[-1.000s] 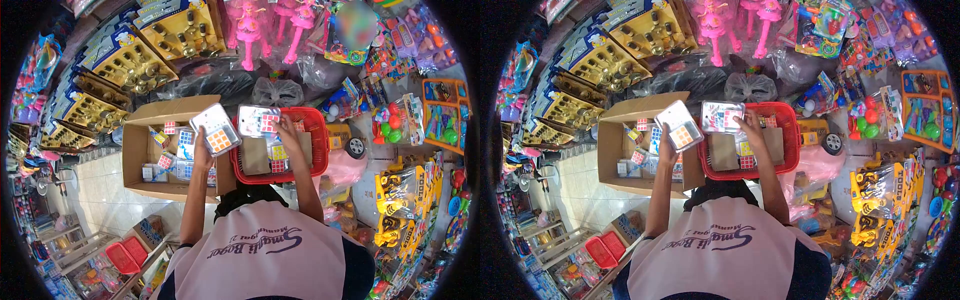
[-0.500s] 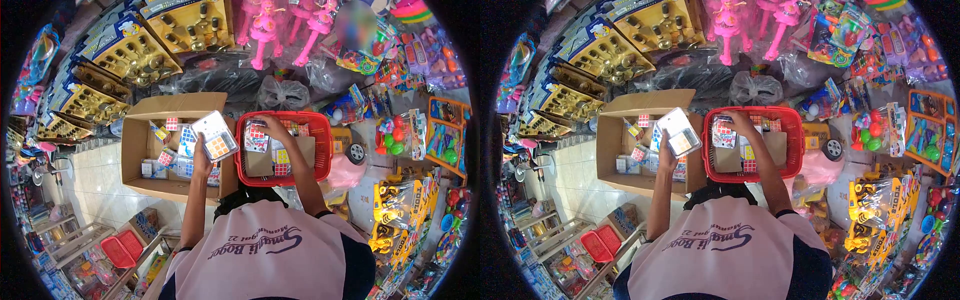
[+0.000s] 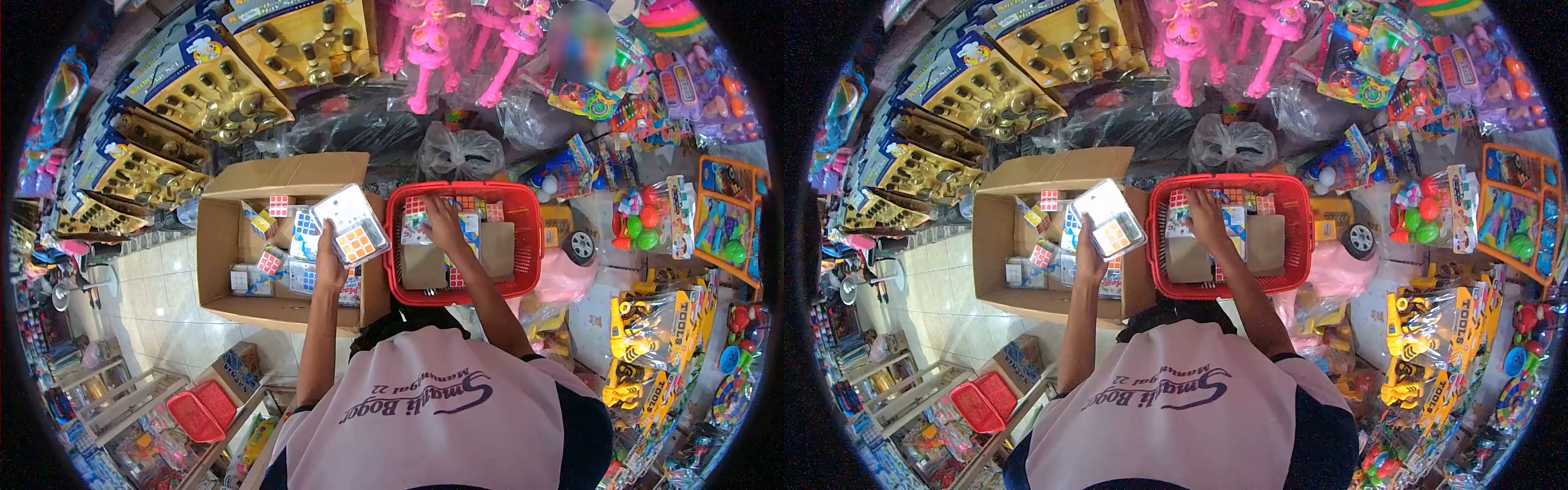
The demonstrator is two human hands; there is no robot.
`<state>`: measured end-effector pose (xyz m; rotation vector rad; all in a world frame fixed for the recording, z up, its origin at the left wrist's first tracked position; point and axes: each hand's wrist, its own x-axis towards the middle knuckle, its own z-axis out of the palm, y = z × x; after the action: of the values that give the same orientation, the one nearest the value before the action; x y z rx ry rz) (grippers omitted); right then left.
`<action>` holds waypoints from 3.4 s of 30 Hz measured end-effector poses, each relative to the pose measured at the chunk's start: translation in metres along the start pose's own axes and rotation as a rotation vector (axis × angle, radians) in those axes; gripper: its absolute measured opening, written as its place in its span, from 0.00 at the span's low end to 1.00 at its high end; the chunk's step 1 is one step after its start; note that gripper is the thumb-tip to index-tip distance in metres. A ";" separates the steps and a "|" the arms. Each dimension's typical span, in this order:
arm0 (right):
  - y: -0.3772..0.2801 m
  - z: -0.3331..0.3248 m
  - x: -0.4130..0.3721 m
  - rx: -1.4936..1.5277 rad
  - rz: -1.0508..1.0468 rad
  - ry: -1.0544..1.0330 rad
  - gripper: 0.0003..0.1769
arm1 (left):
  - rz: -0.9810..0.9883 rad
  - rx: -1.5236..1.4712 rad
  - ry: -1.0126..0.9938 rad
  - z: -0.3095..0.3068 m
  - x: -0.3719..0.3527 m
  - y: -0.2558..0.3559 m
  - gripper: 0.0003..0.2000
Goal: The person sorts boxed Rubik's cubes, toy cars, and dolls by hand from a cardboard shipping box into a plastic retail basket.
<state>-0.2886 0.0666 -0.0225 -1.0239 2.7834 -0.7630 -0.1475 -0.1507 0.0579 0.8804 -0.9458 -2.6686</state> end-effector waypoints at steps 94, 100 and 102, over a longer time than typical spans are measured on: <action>0.132 -0.049 -0.160 1.534 0.632 0.231 0.26 | -0.181 0.247 -0.027 0.042 -0.014 -0.156 0.23; 0.133 -0.073 -0.186 1.679 0.775 0.138 0.30 | -0.167 0.250 -0.099 0.052 -0.002 -0.161 0.23; 0.131 -0.077 -0.187 1.760 0.700 0.186 0.29 | -0.101 0.214 -0.131 0.058 0.004 -0.166 0.22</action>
<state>-0.2388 0.3023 -0.0358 0.3429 1.1898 -2.2639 -0.1795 0.0081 -0.0114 0.8224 -1.2694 -2.7769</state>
